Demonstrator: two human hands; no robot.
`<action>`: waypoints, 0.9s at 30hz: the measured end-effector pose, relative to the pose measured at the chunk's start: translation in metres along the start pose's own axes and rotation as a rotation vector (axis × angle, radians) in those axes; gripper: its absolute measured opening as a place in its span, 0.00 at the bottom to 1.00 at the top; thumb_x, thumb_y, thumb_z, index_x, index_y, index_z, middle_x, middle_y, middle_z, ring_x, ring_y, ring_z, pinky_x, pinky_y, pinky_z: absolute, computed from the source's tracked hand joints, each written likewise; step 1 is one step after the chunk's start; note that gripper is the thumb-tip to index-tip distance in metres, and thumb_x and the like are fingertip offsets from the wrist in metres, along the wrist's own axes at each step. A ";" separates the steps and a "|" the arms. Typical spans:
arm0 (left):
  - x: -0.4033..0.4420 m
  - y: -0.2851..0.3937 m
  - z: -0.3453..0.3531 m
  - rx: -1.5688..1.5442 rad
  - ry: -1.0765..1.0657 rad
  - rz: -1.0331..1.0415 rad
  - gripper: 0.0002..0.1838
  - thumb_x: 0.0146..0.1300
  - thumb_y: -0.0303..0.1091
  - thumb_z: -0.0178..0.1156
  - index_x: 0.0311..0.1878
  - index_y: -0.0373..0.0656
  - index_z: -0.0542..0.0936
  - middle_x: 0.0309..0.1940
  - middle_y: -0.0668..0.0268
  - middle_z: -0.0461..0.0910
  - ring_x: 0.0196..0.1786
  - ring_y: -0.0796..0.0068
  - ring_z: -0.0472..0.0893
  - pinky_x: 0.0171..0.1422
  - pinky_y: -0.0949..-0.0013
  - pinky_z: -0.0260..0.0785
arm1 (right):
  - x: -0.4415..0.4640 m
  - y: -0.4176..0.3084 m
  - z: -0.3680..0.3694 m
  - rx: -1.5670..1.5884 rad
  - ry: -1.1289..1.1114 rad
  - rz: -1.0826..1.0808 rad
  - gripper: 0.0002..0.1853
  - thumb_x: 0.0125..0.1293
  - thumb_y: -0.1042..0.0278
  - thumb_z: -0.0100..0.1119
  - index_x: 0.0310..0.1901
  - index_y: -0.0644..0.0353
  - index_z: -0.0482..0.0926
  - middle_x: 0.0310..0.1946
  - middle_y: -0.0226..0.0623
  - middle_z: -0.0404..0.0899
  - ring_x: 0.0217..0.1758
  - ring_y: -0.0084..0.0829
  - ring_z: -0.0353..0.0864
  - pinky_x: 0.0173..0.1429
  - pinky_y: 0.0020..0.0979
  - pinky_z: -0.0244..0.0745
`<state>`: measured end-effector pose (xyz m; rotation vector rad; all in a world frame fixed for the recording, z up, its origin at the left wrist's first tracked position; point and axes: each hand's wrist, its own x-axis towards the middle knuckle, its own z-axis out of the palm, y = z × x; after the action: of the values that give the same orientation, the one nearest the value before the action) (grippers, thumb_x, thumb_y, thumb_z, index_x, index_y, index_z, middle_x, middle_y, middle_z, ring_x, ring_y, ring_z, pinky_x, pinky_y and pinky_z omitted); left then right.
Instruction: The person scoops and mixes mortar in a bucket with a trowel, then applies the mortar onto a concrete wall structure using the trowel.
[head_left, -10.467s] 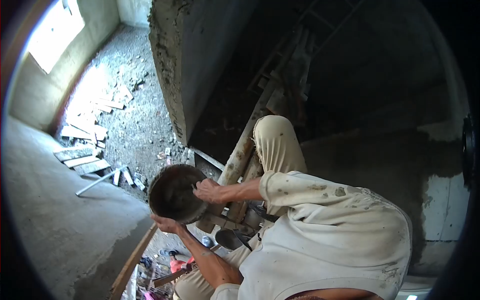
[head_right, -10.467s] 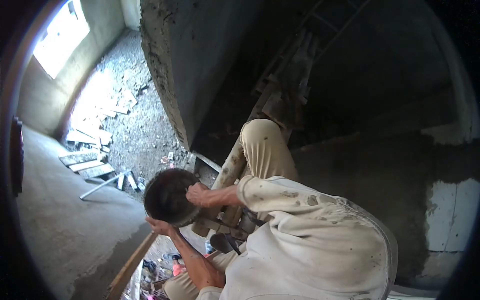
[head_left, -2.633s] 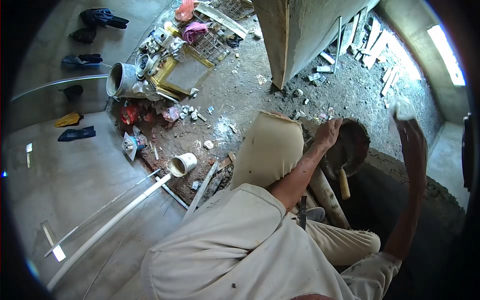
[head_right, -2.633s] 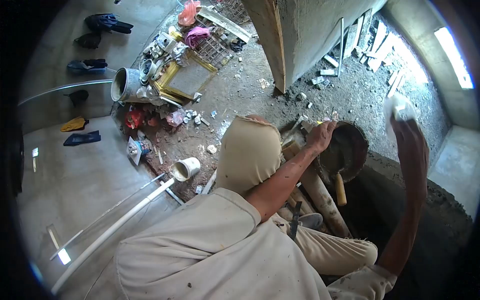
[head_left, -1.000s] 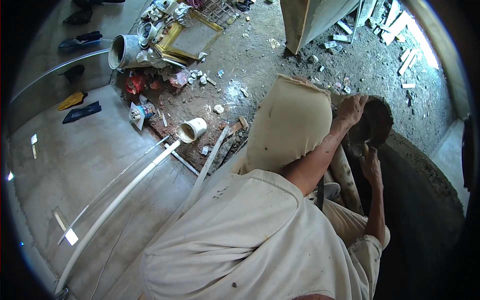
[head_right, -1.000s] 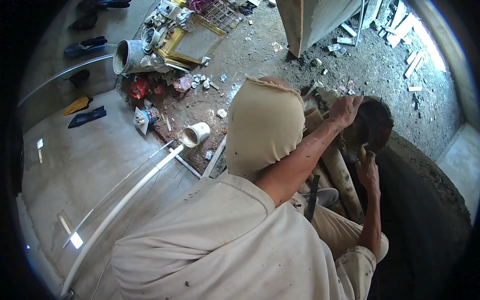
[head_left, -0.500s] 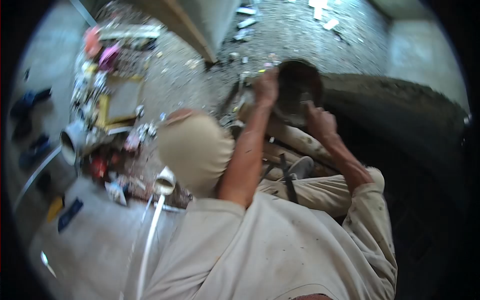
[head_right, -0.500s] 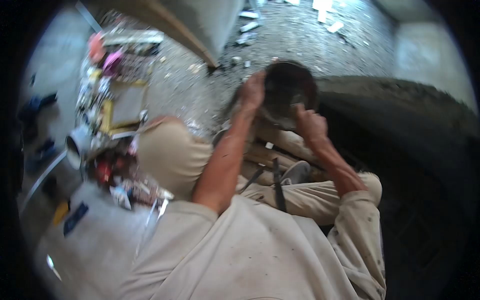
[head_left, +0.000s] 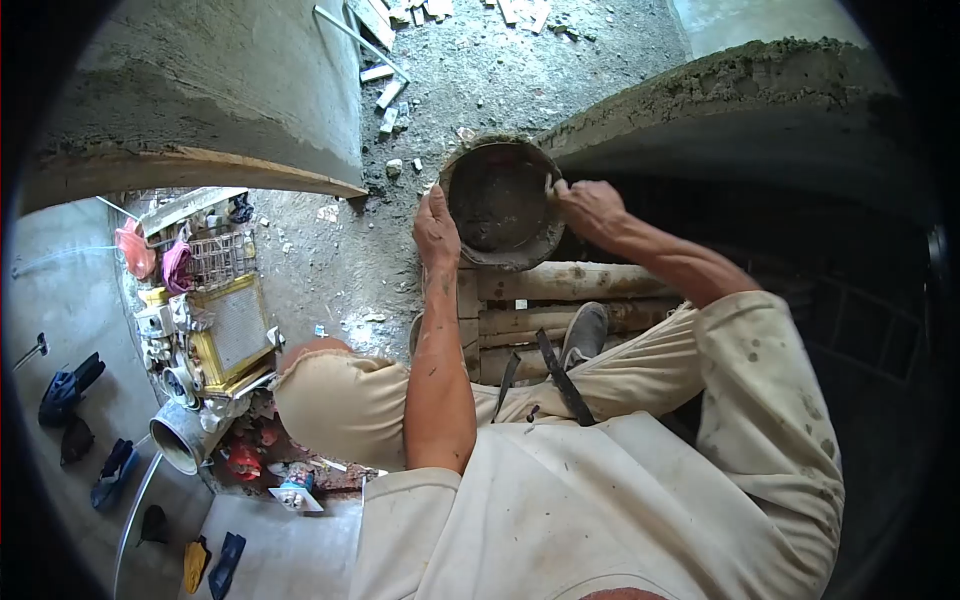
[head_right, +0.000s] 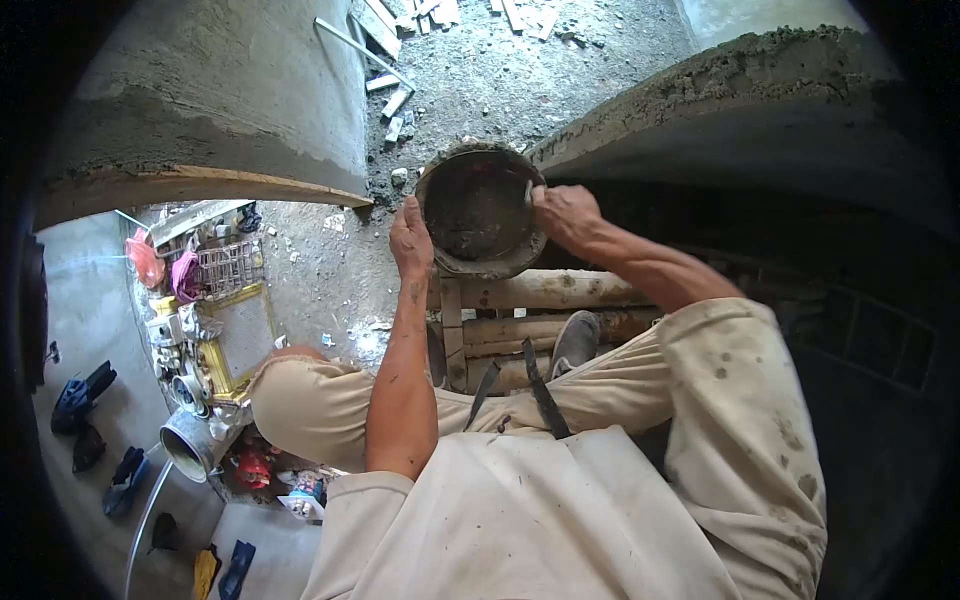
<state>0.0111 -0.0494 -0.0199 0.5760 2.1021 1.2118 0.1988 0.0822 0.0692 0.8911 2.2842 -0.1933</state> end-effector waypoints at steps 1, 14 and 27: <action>-0.002 0.001 -0.001 0.021 0.035 0.046 0.33 0.72 0.58 0.39 0.50 0.33 0.77 0.41 0.44 0.80 0.47 0.45 0.79 0.49 0.53 0.69 | -0.001 -0.007 0.015 0.153 -0.019 0.044 0.14 0.65 0.62 0.49 0.44 0.65 0.73 0.36 0.48 0.82 0.38 0.47 0.84 0.40 0.41 0.80; 0.001 -0.005 0.002 -0.042 0.039 -0.065 0.34 0.74 0.56 0.38 0.54 0.28 0.75 0.49 0.45 0.78 0.54 0.52 0.76 0.60 0.61 0.64 | -0.022 -0.078 0.041 2.201 -0.655 0.441 0.16 0.69 0.51 0.55 0.40 0.57 0.68 0.20 0.26 0.69 0.16 0.15 0.67 0.15 0.18 0.64; 0.014 -0.004 -0.006 0.005 -0.037 -0.049 0.35 0.72 0.59 0.39 0.56 0.31 0.75 0.47 0.45 0.80 0.53 0.48 0.78 0.57 0.58 0.68 | -0.042 -0.010 -0.008 0.309 0.161 0.145 0.18 0.65 0.60 0.53 0.54 0.55 0.74 0.32 0.40 0.83 0.33 0.38 0.84 0.35 0.37 0.79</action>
<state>-0.0029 -0.0460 -0.0249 0.5416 2.0767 1.1606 0.2109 0.0543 0.1010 1.2668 2.3632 -0.4320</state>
